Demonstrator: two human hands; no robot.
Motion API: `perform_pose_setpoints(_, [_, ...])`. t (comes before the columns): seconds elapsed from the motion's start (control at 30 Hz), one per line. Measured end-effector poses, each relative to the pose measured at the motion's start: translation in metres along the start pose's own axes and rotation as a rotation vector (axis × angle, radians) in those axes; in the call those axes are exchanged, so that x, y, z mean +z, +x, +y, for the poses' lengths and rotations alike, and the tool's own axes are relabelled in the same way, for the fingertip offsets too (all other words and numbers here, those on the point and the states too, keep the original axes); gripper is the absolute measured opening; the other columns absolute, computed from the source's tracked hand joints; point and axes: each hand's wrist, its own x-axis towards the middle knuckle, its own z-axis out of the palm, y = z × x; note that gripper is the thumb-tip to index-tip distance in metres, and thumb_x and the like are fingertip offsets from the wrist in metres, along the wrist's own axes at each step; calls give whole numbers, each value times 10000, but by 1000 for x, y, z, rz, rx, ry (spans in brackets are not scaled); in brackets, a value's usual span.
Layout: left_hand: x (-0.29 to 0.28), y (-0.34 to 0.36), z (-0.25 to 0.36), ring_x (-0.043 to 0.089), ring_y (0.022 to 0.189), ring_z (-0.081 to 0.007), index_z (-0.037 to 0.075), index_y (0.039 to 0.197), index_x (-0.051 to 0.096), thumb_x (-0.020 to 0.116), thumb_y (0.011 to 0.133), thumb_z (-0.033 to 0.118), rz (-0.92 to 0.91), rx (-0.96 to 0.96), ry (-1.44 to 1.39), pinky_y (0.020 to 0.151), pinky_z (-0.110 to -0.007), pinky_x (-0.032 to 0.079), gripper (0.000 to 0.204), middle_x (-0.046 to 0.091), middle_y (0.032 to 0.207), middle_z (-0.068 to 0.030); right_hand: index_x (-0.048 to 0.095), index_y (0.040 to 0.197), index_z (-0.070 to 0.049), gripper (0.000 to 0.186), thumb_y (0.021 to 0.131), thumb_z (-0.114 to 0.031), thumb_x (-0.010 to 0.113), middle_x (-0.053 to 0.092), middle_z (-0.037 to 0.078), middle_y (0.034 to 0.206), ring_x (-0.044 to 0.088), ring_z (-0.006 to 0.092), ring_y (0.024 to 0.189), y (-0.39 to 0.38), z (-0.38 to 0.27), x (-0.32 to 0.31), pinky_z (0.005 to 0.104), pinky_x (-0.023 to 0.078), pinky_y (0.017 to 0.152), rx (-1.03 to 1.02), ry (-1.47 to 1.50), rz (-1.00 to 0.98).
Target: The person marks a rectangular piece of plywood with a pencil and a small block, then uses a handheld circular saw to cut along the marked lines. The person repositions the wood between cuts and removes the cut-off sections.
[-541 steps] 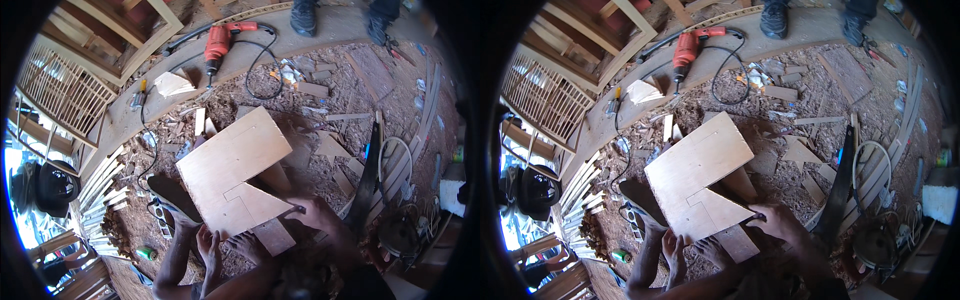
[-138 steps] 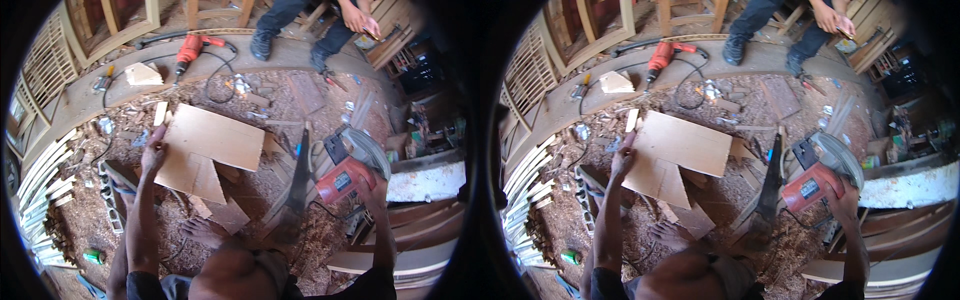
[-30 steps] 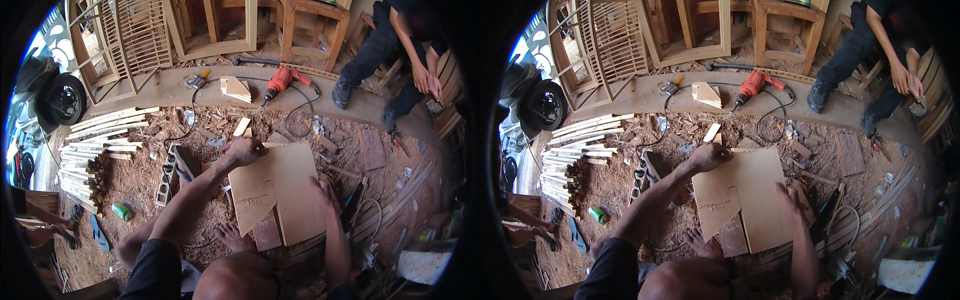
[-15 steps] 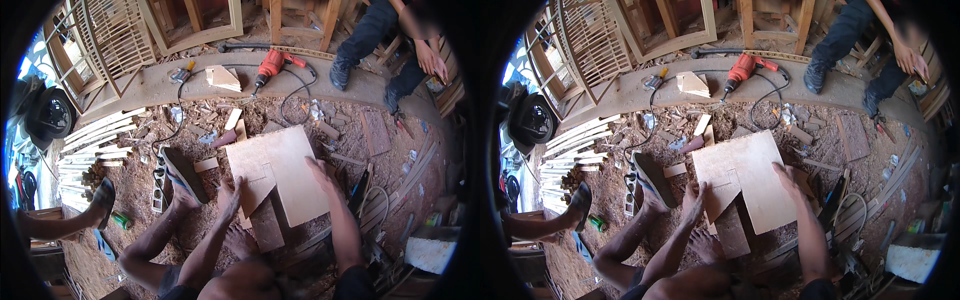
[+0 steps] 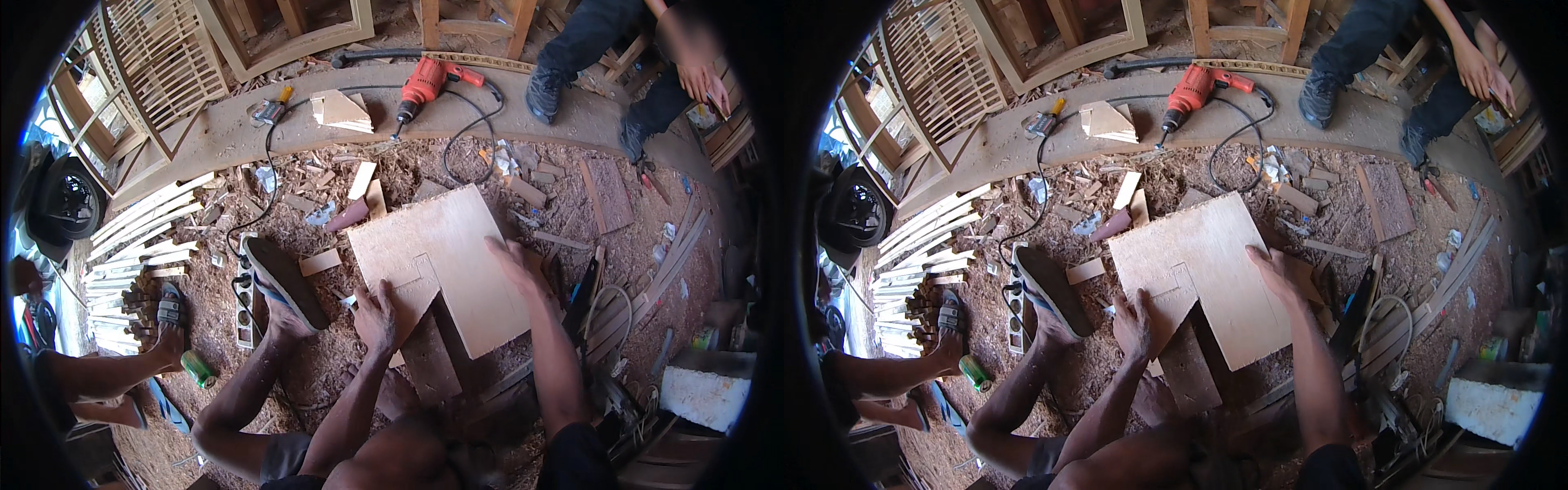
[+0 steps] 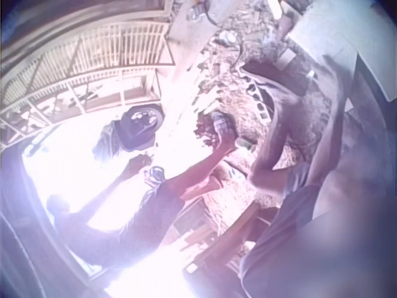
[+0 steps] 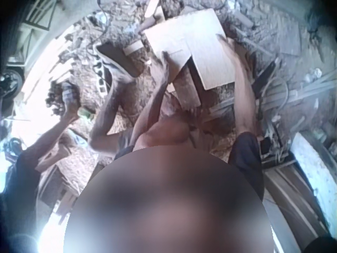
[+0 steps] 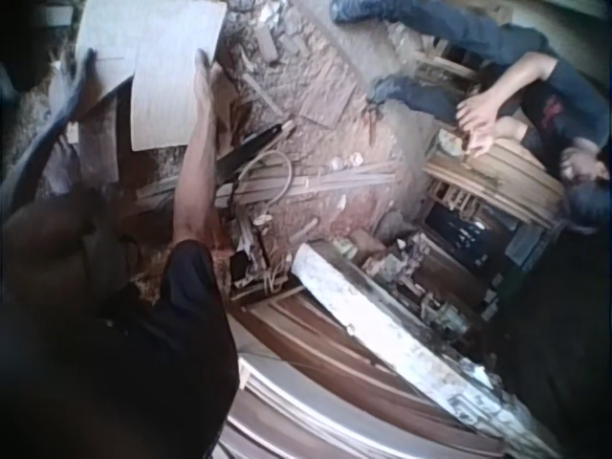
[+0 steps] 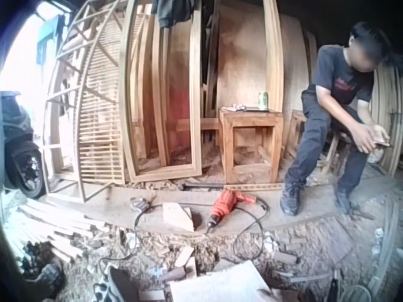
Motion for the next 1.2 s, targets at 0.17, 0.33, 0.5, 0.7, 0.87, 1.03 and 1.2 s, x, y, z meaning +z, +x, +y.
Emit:
perform_pose_setpoints(0.17, [-2, 0, 1, 660, 823, -473, 24, 1128, 530, 527, 980, 510, -4, -12, -63, 728, -542, 492, 508, 672, 874, -275, 420, 1413, -56, 655, 942, -456, 639, 531, 273, 1357, 559, 382, 1239, -34, 19, -4, 453, 483, 964, -120, -36, 285])
perform_pose_setpoints(0.33, [0, 1, -3, 671, 866, -450, 21, 1099, 550, 558, 966, 509, 2, -33, -161, 760, -526, 498, 505, 684, 892, -259, 576, 1242, -19, 514, 916, -404, 671, 670, 249, 1119, 678, 352, 1028, -173, 85, -23, 443, 522, 878, -112, -143, 244])
perform_pose_setpoints(0.5, [6, 6, -15, 668, 872, -447, 12, 1111, 549, 567, 958, 513, -1, 33, -193, 769, -502, 501, 524, 676, 913, -281, 647, 1123, -21, 388, 895, -334, 667, 712, 200, 961, 700, 352, 937, -269, 142, 24, 436, 540, 822, 10, -64, 76])
perform_pose_setpoints(0.7, [19, 20, -31, 659, 842, -436, 6, 1080, 557, 570, 951, 532, 94, 113, -187, 779, -494, 500, 542, 678, 918, -257, 636, 1151, -18, 362, 895, -274, 650, 694, 206, 1029, 679, 365, 974, -293, 135, 47, 454, 527, 868, 6, -13, 300])
perform_pose_setpoints(0.87, [37, 63, -25, 621, 1017, -401, -58, 1195, 555, 575, 919, 596, 51, 158, -281, 911, -464, 468, 710, 638, 1121, -272, 653, 1108, -28, 332, 844, -224, 702, 671, 179, 1010, 592, 382, 1123, -309, 160, -27, 510, 415, 1044, -43, -692, 676])
perform_pose_setpoints(1.03, [32, 79, -24, 602, 1058, -419, -60, 1235, 552, 555, 935, 581, 49, 52, -299, 963, -458, 447, 708, 624, 1171, -272, 654, 1096, 36, 350, 817, -170, 612, 608, 215, 1126, 552, 373, 1129, -288, 209, -51, 485, 414, 996, 65, -1081, 403])
perform_pose_setpoints(1.2, [24, 66, -13, 591, 1146, -454, -4, 1380, 487, 501, 932, 646, 144, 50, -148, 987, -500, 442, 790, 600, 1262, -294, 724, 1021, -38, 273, 854, -220, 608, 665, 117, 1071, 615, 318, 1045, -232, 243, -44, 437, 508, 859, 256, -1183, 313])
